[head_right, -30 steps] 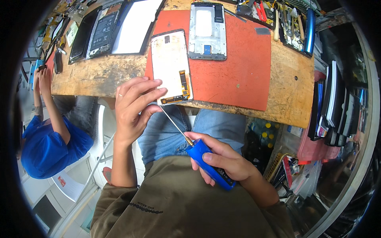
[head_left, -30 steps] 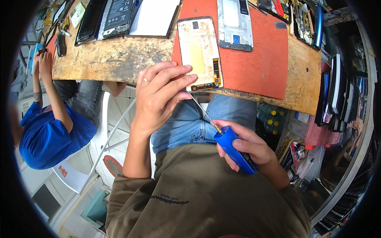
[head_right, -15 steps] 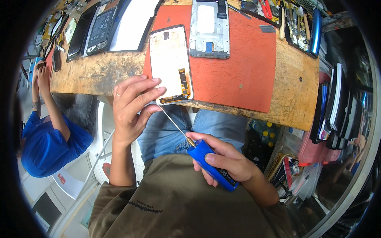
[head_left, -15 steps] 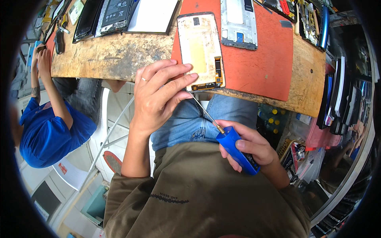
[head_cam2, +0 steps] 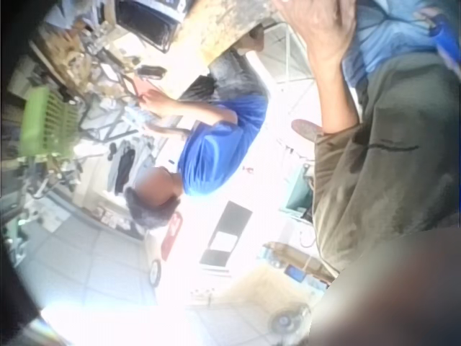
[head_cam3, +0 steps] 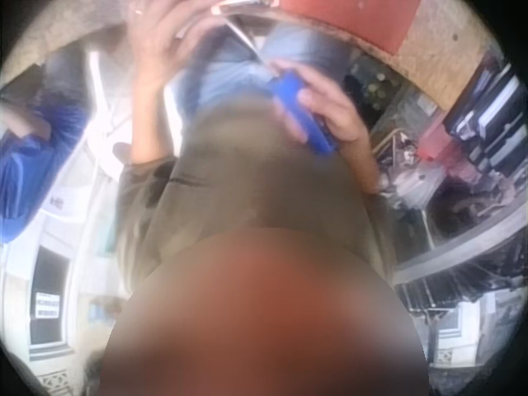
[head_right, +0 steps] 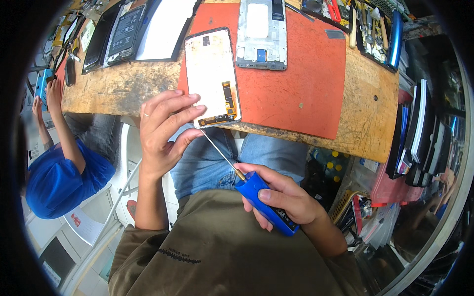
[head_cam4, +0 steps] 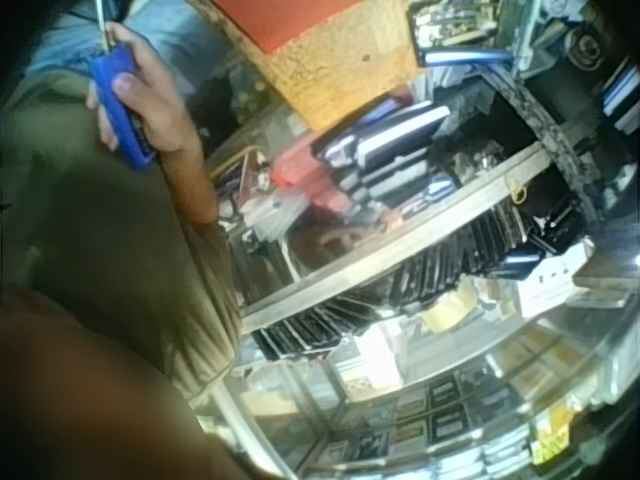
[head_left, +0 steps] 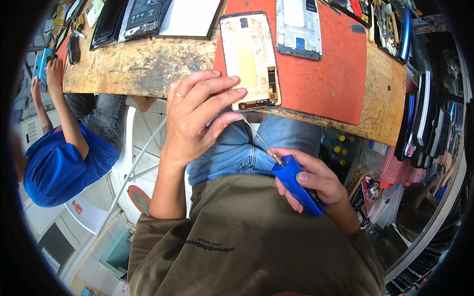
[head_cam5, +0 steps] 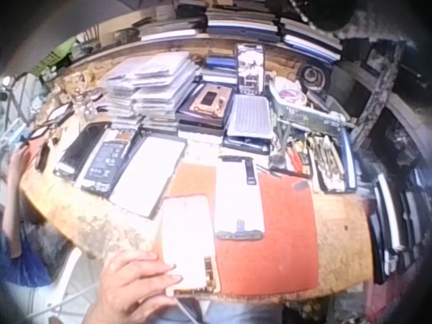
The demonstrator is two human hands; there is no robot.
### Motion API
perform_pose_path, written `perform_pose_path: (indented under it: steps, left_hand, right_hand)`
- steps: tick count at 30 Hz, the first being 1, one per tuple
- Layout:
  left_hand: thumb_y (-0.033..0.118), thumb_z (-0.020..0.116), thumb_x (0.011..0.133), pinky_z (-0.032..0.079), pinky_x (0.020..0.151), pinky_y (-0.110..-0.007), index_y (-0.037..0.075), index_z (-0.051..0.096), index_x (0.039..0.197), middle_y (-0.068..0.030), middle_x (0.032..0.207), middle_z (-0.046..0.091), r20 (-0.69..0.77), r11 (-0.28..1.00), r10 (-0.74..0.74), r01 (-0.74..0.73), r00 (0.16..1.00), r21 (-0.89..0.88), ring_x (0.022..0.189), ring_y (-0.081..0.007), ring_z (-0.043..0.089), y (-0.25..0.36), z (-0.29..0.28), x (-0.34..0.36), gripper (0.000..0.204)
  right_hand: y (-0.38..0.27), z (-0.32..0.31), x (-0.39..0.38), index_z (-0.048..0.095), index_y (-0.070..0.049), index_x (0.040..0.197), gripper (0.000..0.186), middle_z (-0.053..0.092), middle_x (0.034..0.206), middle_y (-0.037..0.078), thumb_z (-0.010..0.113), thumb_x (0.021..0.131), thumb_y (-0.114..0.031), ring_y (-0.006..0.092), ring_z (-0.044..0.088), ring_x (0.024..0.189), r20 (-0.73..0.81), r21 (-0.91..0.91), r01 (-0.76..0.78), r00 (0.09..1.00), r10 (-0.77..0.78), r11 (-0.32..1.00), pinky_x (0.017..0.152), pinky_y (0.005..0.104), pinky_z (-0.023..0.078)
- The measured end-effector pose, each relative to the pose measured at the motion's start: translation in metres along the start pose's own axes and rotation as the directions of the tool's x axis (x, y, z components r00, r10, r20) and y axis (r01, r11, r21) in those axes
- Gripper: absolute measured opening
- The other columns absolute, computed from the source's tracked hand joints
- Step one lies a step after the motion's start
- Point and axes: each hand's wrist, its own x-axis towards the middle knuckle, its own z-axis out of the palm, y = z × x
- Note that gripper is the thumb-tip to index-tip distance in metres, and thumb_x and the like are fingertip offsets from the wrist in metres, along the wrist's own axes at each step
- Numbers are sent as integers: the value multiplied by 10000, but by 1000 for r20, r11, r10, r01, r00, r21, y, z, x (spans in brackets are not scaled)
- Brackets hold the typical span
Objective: The person uses a blue precision screwdriver to remove screws from a disassembled smartphone, then flips the device and continues unscrewing components. The person places the screwdriver down and picks up a bubble-wrapped item from the workbench.
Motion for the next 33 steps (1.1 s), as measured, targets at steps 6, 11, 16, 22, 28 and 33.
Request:
perform_pose_path:
  steps: [6,11,16,22,28,33]
  left_hand:
    - [318,837,762,437,978,-403,142,792,1131,-25,1192,746,5,1000,-11,11,1000,0,1156,-277,644,1,0,0,411]
    - [316,841,756,436,977,-401,141,793,1128,-27,1191,746,-4,1000,-12,12,1000,7,1164,-276,645,2,1,0,414]
    - [318,837,754,437,978,-395,143,796,1123,-28,1185,748,-5,1000,-11,11,1000,11,1166,-275,648,2,1,0,410]
    - [322,838,762,438,980,-398,142,799,1117,-31,1181,748,-8,1000,-15,15,1000,7,1168,-277,647,2,2,0,400]
    - [319,846,768,438,986,-407,136,798,1115,-37,1182,748,-6,1000,-15,15,1000,3,1174,-283,643,2,2,-1,395]
    - [309,855,762,437,990,-408,132,798,1109,-38,1183,748,-13,1000,-15,15,1000,-1,1175,-284,641,2,2,-1,394]
  right_hand:
    - [2,-3,-1,211,-3,1634,687,634,1041,175,522,1079,-260,152,634,644,10,1,14,1000,-14,1000,572,269,526]
    - [2,-3,-2,205,5,1633,693,633,1038,174,521,1077,-264,151,635,642,9,3,10,1000,-10,1000,568,267,524]
    - [1,-4,1,202,10,1632,699,631,1034,172,519,1075,-269,145,635,641,29,-19,18,999,-18,1000,565,263,522]
    - [1,-4,1,206,11,1632,702,629,1037,167,520,1073,-276,143,637,644,18,-30,14,1000,-14,999,564,260,524]
    - [1,-3,0,214,11,1630,698,628,1038,162,521,1074,-279,143,638,643,14,-17,24,1000,-24,1000,561,259,523]
    - [0,-3,-2,216,15,1629,698,627,1037,160,521,1073,-277,144,637,646,5,-28,27,1000,-27,999,562,258,522]
